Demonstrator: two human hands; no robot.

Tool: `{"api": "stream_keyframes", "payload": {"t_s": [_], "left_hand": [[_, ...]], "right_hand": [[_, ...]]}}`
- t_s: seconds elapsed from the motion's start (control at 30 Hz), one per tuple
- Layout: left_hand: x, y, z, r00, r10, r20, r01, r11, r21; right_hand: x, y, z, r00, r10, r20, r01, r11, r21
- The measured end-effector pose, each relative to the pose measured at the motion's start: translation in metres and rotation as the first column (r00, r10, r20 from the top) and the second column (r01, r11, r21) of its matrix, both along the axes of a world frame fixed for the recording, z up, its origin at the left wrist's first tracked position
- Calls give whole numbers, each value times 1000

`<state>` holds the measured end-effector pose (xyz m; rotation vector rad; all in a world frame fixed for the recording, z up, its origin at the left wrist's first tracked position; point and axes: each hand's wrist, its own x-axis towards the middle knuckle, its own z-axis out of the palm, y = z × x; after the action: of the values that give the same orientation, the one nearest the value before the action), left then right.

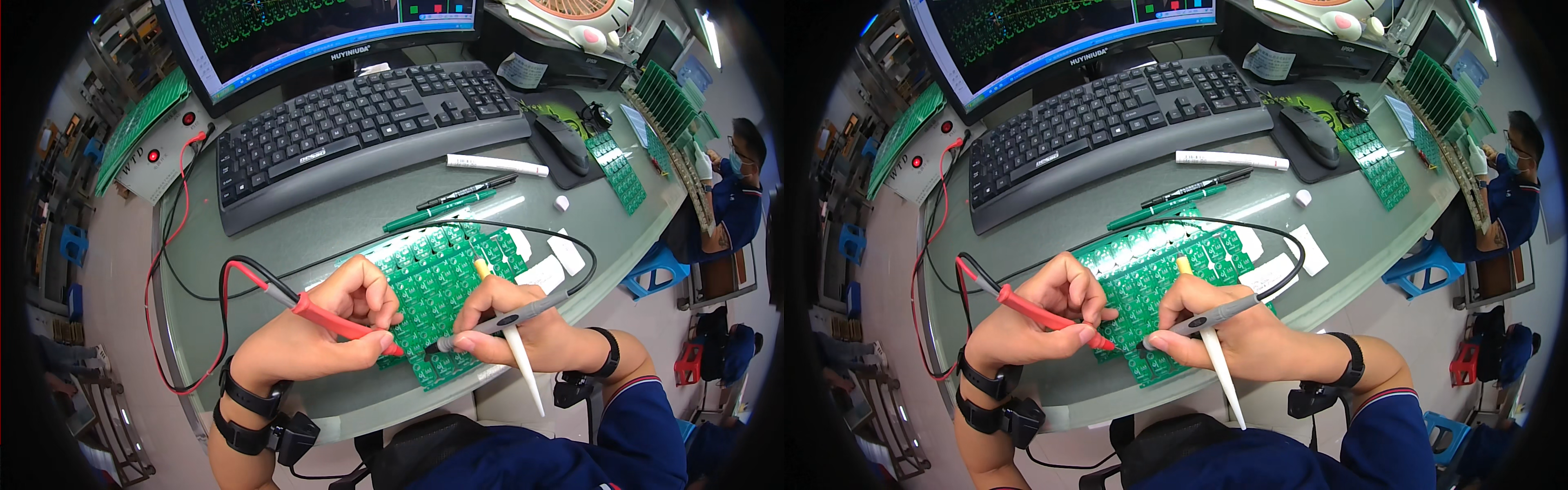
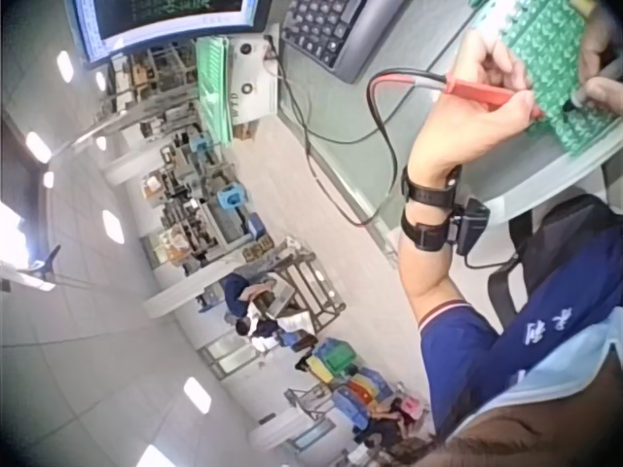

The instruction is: Testing and marking electronic components on green printed circuit boards using probes and pens.

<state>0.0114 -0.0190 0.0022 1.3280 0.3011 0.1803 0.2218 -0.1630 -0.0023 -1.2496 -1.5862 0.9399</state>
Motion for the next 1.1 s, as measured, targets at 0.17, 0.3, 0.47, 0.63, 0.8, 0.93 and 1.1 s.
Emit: {"api": "stream_keyframes", "payload": {"t_s": [0.17, 0.3, 0.47, 0.63, 0.8, 0.93, 1.1], "left_hand": [[0, -1, 0, 1000, -11, -5, 11, 1000, 16], [0, -1, -1, 1000, -12, -8, 13, 999, 34], [0, -1, 0, 1000, -9, -25, 11, 998, 58], [0, -2, 1, 998, -13, -54, 17, 997, 79], [0, -3, 1, 998, -16, -55, 21, 995, 94], [0, -2, 0, 998, -9, -57, 14, 996, 86], [0, -2, -1, 1000, -11, -26, 13, 996, 89]], "right_hand": [[0, 1, 2, 999, 9, 36, -10, 1000, 18], [-1, 1, 3, 999, 10, 48, -10, 1000, 7], [-1, 1, 3, 998, 14, 60, -15, 1000, 9], [-1, 2, 2, 996, 21, 88, -22, 1000, 17], [-2, 1, -2, 998, 7, 68, -9, 999, 34], [-1, 2, -6, 999, -8, 50, 5, 998, 62], [7, 0, -6, 992, 122, -4, -121, 984, 128]]}}
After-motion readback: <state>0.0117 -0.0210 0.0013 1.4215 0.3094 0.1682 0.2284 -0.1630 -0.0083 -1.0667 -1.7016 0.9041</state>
